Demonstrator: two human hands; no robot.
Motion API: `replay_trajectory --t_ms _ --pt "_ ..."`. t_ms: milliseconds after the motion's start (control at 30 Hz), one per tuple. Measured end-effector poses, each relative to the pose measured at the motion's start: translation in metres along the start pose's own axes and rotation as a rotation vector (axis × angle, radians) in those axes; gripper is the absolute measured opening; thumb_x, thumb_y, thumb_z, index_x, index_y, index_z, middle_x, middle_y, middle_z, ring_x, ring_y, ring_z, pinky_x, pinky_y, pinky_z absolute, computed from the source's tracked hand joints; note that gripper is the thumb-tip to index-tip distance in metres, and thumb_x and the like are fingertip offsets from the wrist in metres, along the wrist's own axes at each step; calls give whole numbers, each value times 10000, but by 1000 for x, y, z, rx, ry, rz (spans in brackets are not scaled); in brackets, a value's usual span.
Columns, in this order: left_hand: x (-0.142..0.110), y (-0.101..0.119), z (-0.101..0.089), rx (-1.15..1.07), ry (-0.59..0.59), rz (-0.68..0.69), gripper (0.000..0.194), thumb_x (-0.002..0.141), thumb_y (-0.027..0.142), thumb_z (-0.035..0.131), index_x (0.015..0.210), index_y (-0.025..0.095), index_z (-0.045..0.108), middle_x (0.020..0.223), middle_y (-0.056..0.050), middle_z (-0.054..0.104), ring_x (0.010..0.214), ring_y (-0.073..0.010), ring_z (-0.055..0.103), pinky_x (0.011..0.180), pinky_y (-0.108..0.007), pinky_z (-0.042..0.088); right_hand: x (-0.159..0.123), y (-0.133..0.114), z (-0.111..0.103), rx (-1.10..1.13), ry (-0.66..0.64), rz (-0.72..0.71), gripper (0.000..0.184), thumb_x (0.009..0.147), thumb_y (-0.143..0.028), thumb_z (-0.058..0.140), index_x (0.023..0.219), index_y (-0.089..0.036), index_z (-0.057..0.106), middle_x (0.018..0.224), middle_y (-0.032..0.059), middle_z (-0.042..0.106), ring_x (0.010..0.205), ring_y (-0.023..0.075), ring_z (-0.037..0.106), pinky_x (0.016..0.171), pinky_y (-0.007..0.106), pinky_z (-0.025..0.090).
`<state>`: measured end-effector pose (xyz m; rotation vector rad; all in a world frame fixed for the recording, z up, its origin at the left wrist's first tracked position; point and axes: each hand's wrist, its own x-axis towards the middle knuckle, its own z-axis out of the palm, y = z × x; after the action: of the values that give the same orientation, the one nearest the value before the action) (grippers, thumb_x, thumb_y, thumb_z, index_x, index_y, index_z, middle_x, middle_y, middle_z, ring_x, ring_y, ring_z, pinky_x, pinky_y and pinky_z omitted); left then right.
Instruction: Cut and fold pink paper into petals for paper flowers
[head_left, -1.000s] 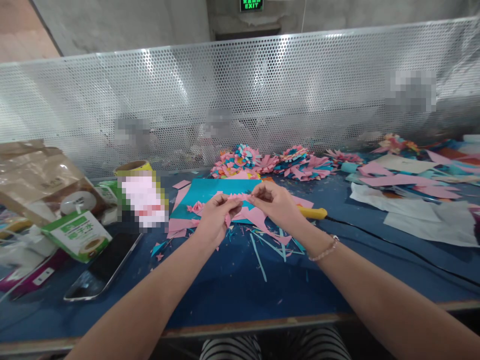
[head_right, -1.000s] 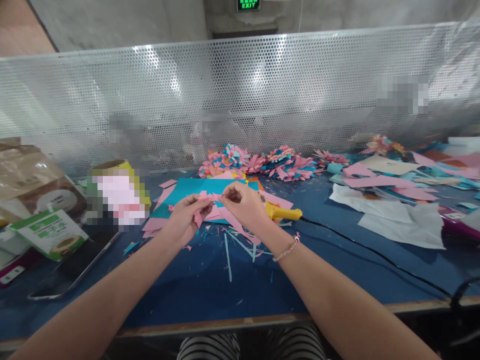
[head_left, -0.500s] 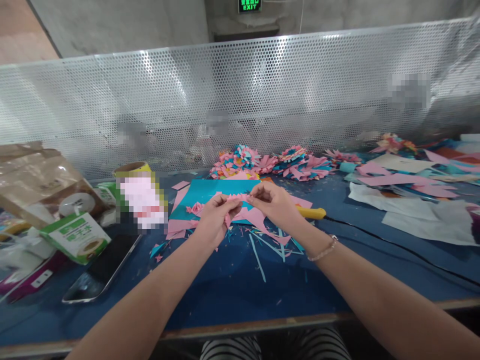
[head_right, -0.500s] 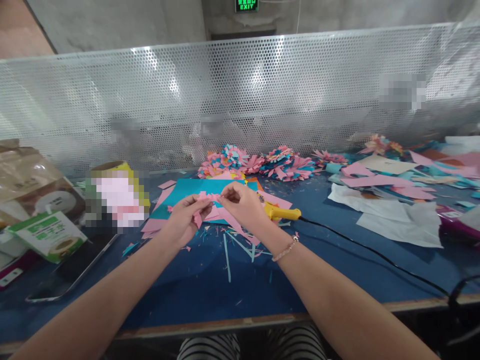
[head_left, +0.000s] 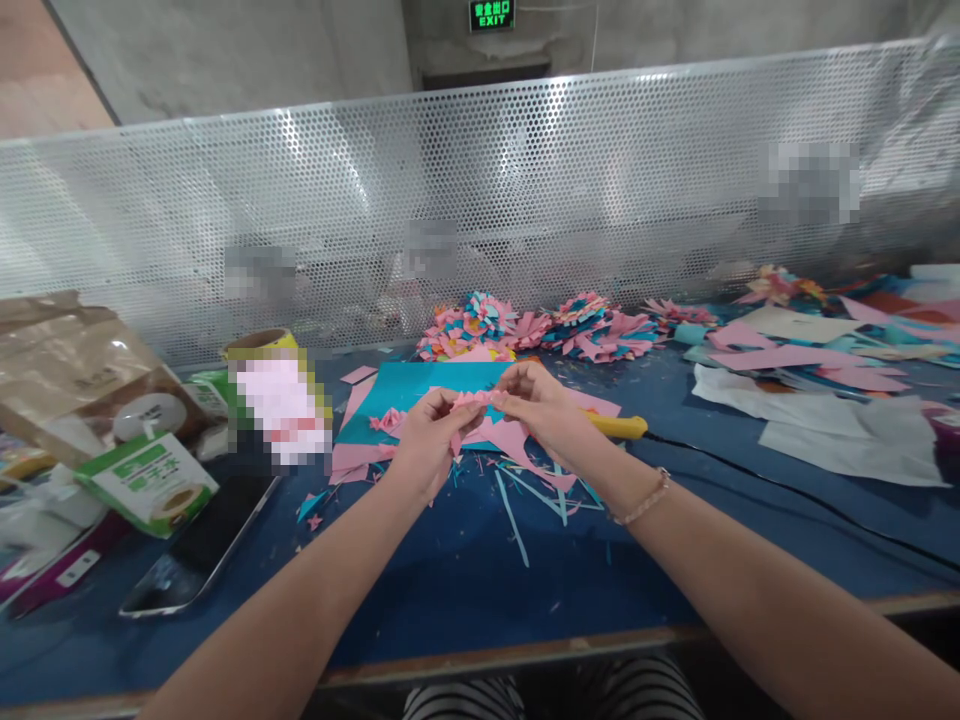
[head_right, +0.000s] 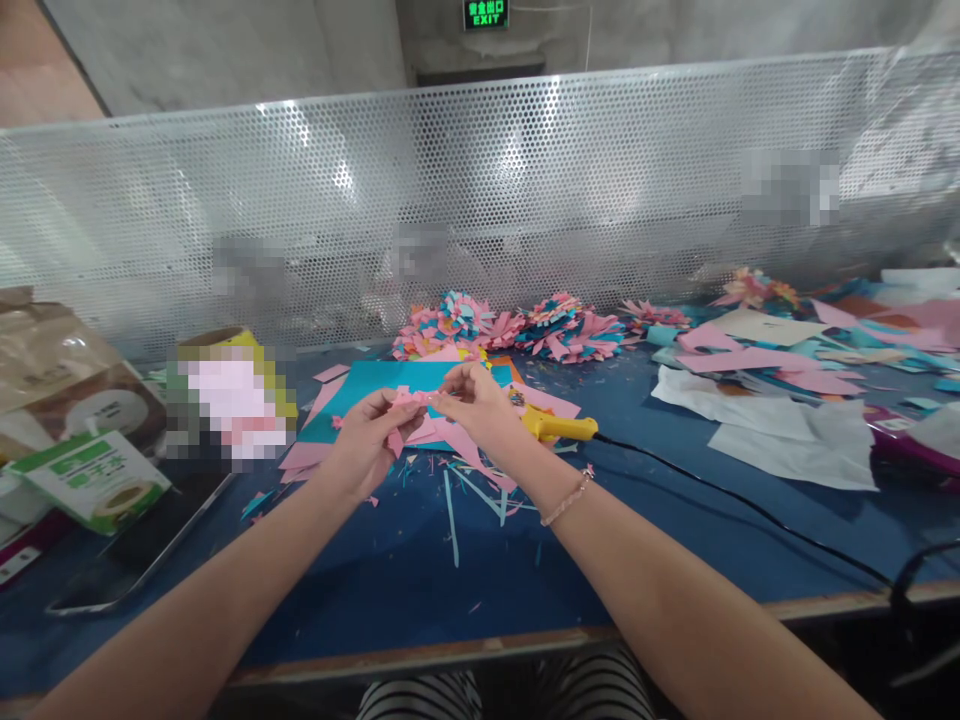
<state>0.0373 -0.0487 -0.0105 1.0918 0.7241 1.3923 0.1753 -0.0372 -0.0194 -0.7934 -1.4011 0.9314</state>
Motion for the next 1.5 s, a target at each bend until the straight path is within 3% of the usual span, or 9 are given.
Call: replay_trajectory --t_ms 433,733,1200,1500 --pt "-3 0 3 -69 -13 -11 242 530 161 733 571 150 494 559 36 567 664 -91 594 754 -251 459 -2 3 4 205 -14 33 263 631 -240 643 844 -192 495 768 -15 512 679 80 486 629 242 413" --pt "-2 -2 3 -127 -2 8 243 543 144 721 547 148 478 582 42 577 653 -67 583 800 -251 455 -8 -7 11 417 19 151 265 584 -220 691 781 -195 517 701 -37 503 649 73 477 625 237 405" --pt "-2 -1 3 -79 2 -20 238 551 175 724 573 150 489 588 26 596 628 -72 583 727 -235 457 -7 -11 10 391 46 201 267 586 -206 673 802 -199 516 731 -32 509 656 77 478 567 218 380" --pt "-1 -3 1 -62 -20 -26 218 550 179 727 593 149 516 577 20 605 604 -79 590 713 -243 469 -6 -7 9 347 6 154 268 601 -217 649 833 -197 515 677 -36 498 618 80 454 542 228 365"
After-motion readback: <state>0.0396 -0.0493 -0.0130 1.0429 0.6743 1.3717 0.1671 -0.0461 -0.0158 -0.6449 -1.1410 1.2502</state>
